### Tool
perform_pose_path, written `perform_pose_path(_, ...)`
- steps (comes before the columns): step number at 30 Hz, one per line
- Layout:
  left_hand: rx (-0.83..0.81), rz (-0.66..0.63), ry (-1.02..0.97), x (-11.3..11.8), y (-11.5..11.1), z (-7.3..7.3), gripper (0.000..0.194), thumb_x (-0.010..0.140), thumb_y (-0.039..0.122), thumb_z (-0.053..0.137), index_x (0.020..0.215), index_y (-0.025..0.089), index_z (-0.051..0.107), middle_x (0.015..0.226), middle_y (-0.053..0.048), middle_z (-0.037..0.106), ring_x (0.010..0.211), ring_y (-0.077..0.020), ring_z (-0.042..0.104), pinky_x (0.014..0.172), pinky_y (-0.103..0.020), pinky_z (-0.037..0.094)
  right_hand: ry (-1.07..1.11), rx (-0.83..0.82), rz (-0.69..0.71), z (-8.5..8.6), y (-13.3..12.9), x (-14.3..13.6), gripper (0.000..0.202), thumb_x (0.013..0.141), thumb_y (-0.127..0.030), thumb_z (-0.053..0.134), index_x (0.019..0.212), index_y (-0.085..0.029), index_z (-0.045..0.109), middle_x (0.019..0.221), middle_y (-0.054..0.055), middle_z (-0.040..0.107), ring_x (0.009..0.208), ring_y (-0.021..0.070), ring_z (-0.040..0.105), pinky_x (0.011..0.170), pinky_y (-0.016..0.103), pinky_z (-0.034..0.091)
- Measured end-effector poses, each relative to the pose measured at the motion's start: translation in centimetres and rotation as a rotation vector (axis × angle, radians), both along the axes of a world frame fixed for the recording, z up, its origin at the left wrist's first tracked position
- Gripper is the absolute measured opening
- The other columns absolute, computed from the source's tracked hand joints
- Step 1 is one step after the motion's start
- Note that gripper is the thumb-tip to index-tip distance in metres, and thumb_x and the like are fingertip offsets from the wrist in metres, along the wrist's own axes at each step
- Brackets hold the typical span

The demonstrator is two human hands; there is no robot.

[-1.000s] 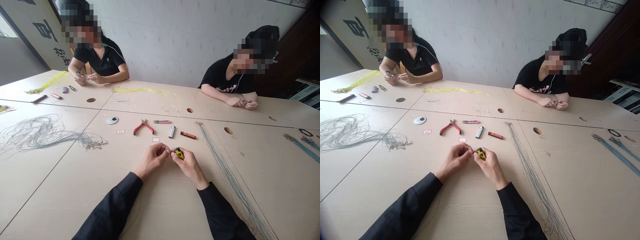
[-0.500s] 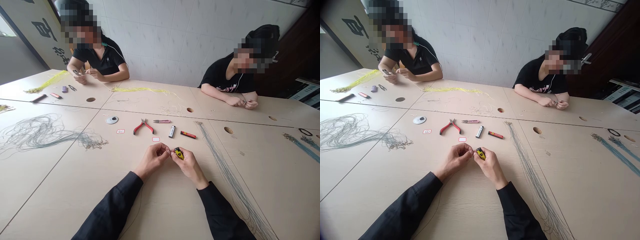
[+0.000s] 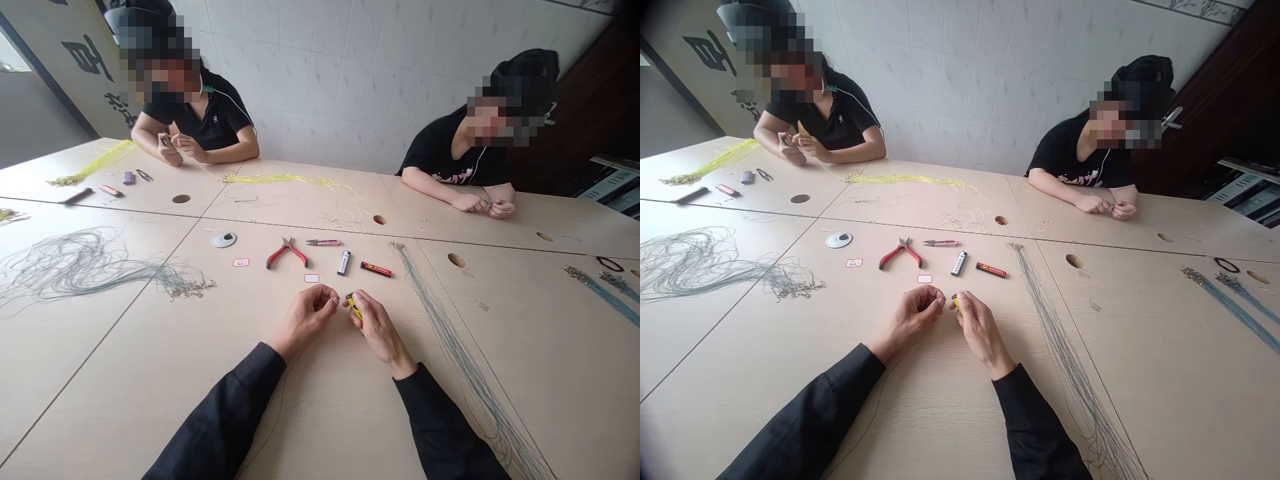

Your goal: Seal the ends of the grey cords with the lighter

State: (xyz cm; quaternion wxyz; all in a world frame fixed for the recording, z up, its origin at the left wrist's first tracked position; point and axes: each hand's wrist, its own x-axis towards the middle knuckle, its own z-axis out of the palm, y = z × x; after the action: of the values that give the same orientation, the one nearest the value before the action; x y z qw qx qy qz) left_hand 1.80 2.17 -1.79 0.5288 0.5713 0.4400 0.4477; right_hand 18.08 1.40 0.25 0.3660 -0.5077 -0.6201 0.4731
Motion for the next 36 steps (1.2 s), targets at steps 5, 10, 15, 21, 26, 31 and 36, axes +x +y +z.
perform_pose_path(5,0.006,-0.050,0.003,0.0,-0.2,0.4,0.028,0.091,0.042,0.051,0.084,0.016,0.056,0.066,0.002,0.052,0.053,-0.0071,0.035,0.050,-0.020,0.029,-0.021,0.007,-0.015,-1.1,0.2,0.1,0.049,0.096,-0.058,0.035,0.073,-0.019,0.053,0.067,-0.001,0.046,0.060,0.0128,0.039,0.057,0.026,0.035)
perform_pose_path(10,0.024,-0.089,0.019,-0.3,-0.3,0.7,0.026,0.093,0.040,0.049,0.085,0.016,0.055,0.066,0.002,0.052,0.054,-0.0074,0.034,0.049,-0.020,0.029,-0.099,0.004,-0.038,-1.5,0.3,0.0,0.052,0.096,-0.058,0.036,0.063,-0.019,0.048,0.058,-0.003,0.040,0.055,0.0119,0.036,0.055,0.026,0.031)
perform_pose_path(15,0.052,-0.090,0.073,-0.3,-0.3,0.6,0.025,0.093,0.039,0.050,0.085,0.016,0.056,0.068,0.002,0.050,0.055,-0.0071,0.035,0.051,-0.020,0.029,-0.127,0.012,-0.038,-1.2,0.3,0.0,0.051,0.095,-0.054,0.037,0.058,-0.020,0.041,0.055,-0.004,0.037,0.053,0.0117,0.033,0.053,0.027,0.027)
perform_pose_path(21,0.055,-0.123,0.107,-0.4,-0.4,0.8,0.023,0.093,0.036,0.049,0.088,0.016,0.057,0.072,0.001,0.055,0.056,-0.0074,0.037,0.052,-0.020,0.031,-0.153,-0.002,-0.021,-1.4,0.4,0.2,0.047,0.094,-0.051,0.038,0.058,-0.020,0.040,0.053,-0.004,0.036,0.053,0.0118,0.032,0.052,0.027,0.025)
perform_pose_path(26,0.065,-0.139,0.121,-0.4,-0.4,0.9,0.022,0.093,0.035,0.049,0.087,0.015,0.057,0.073,0.001,0.056,0.056,-0.0071,0.037,0.051,-0.020,0.031,-0.134,-0.008,-0.003,-1.5,0.4,0.3,0.043,0.092,-0.045,0.040,0.058,-0.020,0.040,0.054,-0.004,0.036,0.053,0.0116,0.031,0.052,0.027,0.024)
perform_pose_path(31,0.069,-0.143,0.121,-0.4,-0.4,0.8,0.020,0.093,0.033,0.049,0.086,0.016,0.058,0.073,0.001,0.057,0.056,-0.0069,0.038,0.052,-0.020,0.031,-0.115,-0.020,0.013,-1.5,0.4,0.4,0.040,0.091,-0.043,0.040,0.058,-0.020,0.040,0.055,-0.004,0.037,0.054,0.0117,0.031,0.053,0.027,0.025)
perform_pose_path(36,0.059,-0.132,0.114,-0.4,-0.4,0.9,0.020,0.092,0.034,0.050,0.086,0.016,0.058,0.072,0.001,0.056,0.056,-0.0070,0.038,0.051,-0.020,0.032,-0.065,-0.040,-0.027,-1.6,0.3,0.3,0.043,0.092,-0.047,0.040,0.059,-0.019,0.042,0.056,-0.003,0.037,0.054,0.0110,0.031,0.052,0.026,0.026)
